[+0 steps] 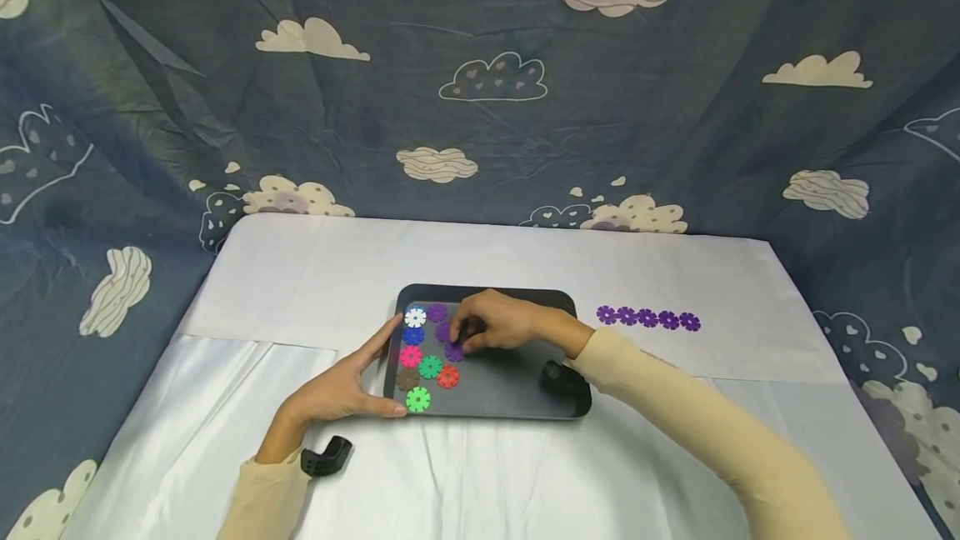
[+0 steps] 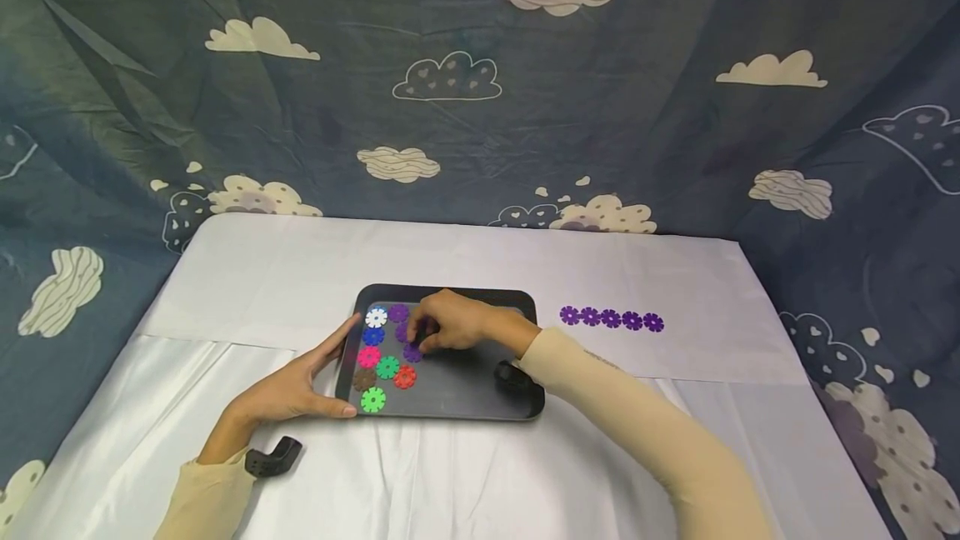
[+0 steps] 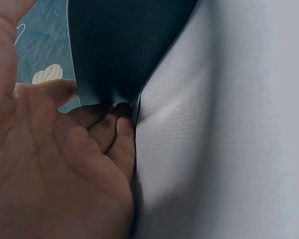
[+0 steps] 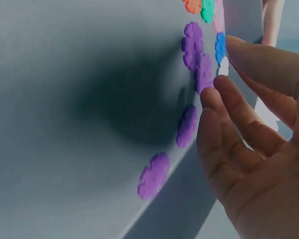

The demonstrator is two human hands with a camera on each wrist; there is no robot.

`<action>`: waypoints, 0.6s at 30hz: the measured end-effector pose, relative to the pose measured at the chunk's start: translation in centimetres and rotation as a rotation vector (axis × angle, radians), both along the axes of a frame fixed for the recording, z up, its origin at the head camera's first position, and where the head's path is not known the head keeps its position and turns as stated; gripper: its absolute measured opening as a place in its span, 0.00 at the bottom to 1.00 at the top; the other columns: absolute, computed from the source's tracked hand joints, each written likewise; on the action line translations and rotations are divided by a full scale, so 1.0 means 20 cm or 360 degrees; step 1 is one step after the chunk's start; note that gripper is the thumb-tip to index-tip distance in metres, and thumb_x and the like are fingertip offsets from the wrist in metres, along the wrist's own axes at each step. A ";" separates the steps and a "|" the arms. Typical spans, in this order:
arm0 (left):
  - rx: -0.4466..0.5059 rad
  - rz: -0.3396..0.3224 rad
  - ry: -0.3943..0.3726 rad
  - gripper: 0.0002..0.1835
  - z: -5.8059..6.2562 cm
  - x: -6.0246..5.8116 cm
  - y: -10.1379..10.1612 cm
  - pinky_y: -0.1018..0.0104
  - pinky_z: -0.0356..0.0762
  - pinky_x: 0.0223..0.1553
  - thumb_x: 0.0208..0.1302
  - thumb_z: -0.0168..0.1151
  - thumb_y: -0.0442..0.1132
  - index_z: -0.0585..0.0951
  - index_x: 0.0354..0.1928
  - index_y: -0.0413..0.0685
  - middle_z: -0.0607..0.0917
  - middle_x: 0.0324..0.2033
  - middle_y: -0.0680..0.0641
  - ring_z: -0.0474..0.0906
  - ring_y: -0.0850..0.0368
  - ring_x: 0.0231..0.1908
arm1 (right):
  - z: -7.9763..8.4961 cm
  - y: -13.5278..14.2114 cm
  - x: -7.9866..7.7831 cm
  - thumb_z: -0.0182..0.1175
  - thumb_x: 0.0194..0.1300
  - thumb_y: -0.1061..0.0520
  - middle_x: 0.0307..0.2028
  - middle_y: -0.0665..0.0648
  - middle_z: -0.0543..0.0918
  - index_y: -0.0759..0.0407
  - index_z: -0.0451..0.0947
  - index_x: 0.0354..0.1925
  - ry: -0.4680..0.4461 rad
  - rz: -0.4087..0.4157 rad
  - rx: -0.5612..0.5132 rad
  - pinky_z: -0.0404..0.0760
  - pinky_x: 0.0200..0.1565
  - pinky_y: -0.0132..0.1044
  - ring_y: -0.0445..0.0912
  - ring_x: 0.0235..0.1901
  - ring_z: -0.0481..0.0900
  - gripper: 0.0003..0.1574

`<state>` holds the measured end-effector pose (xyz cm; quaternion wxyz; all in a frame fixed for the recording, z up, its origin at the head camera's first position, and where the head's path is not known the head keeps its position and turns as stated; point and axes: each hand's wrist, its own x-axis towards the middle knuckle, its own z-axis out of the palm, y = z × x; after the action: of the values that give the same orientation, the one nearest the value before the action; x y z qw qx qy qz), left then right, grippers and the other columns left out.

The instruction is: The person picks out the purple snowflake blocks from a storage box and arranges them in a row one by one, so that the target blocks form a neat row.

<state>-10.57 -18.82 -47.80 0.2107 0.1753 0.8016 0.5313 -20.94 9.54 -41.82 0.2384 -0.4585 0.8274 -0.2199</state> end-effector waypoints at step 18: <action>0.0010 -0.0012 -0.0008 0.68 0.02 0.00 0.00 0.29 0.38 0.72 0.48 0.82 0.48 0.41 0.81 0.64 0.41 0.80 0.44 0.39 0.35 0.78 | -0.07 -0.09 -0.01 0.70 0.57 0.69 0.45 0.51 0.83 0.55 0.85 0.41 -0.0078 0.0001 0.0103 0.76 0.46 0.29 0.43 0.42 0.77 0.15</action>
<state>-10.57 -18.73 -47.42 0.2142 0.1777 0.7986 0.5336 -21.05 7.83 -43.18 0.2735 -0.4454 0.8277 -0.2042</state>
